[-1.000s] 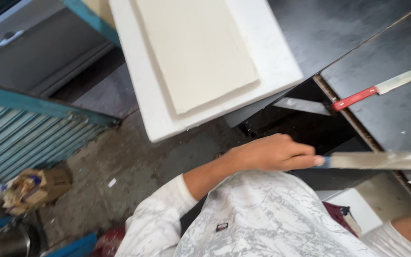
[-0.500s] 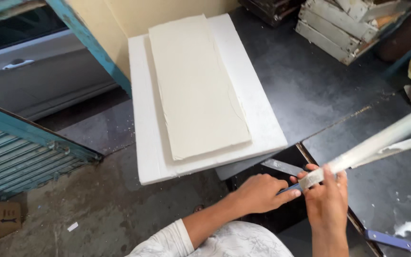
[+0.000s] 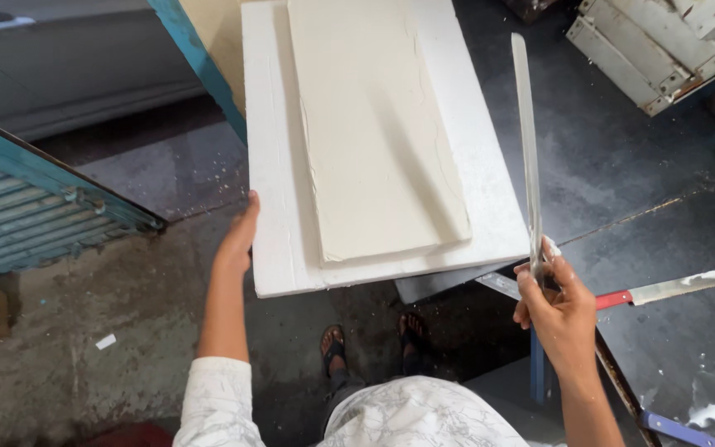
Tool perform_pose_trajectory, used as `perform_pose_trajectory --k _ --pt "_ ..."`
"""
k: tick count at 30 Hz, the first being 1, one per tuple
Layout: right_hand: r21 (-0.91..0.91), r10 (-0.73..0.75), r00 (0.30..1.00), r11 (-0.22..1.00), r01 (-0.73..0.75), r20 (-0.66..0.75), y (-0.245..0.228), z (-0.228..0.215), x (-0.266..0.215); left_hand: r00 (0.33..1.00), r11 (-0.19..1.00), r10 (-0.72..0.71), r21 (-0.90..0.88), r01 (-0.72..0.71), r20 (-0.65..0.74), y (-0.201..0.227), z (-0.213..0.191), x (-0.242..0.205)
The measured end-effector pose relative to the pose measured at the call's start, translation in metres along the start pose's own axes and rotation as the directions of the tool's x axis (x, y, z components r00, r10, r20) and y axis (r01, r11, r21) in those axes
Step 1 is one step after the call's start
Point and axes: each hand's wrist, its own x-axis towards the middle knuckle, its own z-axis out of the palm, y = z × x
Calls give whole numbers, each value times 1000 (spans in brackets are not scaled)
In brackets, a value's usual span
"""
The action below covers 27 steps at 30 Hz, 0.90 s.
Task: The person applies a white paste to a rectangular white board using a metal spatula. They spread the paste evenly across the surface, then use a straight metal tool to smooth and level the paste. The person repeatedly scoops more paste and continues smoothing the surface.
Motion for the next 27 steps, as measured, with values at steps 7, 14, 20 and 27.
perform_pose_trajectory --k 7,14,20,27 --pt "-148 -82 986 987 60 -143 11 12 0 979 913 -26 -395 106 202 -27 57 -31" --pt "-59 -73 976 996 62 -205 6 21 9 980 936 -151 -300 184 129 -53 155 -82" --pt "-95 -37 970 995 14 -242 13 22 5 988 970 153 -191 -150 1 -40 122 -62" --pt "-69 -7 962 998 -12 -274 31 19 -12 872 894 448 123 -431 -199 -18 103 -50"
